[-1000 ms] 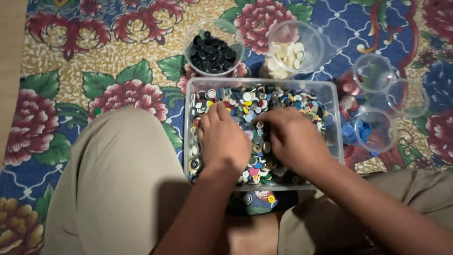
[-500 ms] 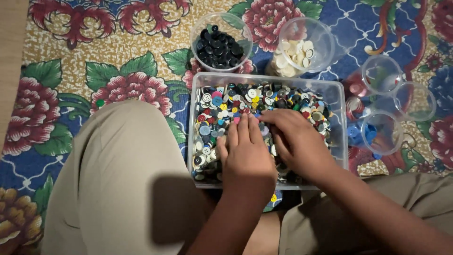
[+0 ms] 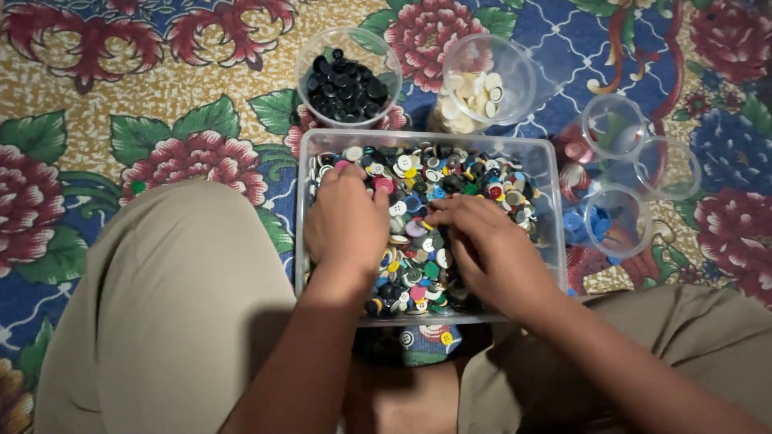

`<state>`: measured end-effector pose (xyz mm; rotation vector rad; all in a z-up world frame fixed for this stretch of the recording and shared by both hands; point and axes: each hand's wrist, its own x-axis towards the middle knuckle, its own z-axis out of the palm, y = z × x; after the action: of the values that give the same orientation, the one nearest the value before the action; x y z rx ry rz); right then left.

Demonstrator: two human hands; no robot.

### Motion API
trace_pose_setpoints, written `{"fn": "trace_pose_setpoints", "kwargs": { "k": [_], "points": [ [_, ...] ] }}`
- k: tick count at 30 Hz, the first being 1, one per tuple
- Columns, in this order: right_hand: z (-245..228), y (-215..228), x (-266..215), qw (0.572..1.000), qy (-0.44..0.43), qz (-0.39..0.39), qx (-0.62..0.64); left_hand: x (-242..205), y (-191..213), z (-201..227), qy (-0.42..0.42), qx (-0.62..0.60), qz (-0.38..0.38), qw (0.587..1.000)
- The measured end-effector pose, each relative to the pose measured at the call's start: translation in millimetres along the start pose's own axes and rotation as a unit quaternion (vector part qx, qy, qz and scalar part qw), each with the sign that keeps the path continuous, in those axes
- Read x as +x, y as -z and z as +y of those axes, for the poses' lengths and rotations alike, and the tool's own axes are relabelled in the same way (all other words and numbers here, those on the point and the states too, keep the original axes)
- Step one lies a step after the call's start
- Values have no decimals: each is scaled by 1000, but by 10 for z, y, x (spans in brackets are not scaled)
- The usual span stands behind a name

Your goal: Sorting various colored buttons from a large plastic container into smaller individual containers by color while sitting on the floor.

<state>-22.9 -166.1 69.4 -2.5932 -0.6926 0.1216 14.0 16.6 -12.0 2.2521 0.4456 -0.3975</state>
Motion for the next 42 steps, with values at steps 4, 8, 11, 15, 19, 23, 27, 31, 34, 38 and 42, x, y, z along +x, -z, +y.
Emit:
{"fn": "trace_pose_setpoints", "kwargs": {
  "k": [4,8,11,15,19,23,27,31,34,38,42],
  "points": [
    [-123,2,-82,999,15,6,-38,41,-22,-147,0,-27,-29,999],
    [-315,-72,-179,994,43,-17,-100,-185,285,-116,-85,-98,-46,990],
    [-295,-161,-189,993,69,-50,-85,-278,466,-136,-156,-115,-86,977],
    [-125,-162,-12,978,99,-68,-168,-238,587,-277,-255,-70,-155,952],
    [23,-82,114,975,45,-62,-210,-305,671,-199,-224,-1,-192,956],
    [39,12,163,959,-33,-72,-271,-381,716,-31,-219,135,-236,937],
    [-26,137,53,973,2,-37,-226,-161,622,-57,-254,168,-176,936],
    [-166,123,-206,980,84,-75,-161,61,526,-51,-225,150,-147,952],
    [-143,35,-221,971,114,-142,-153,94,538,-102,-223,143,-137,954],
    [-9,4,-80,950,155,-136,-233,-7,719,-41,-218,142,-140,955],
    [317,-44,67,956,112,-68,-261,-114,878,44,-238,158,-153,946]
  ]
}}
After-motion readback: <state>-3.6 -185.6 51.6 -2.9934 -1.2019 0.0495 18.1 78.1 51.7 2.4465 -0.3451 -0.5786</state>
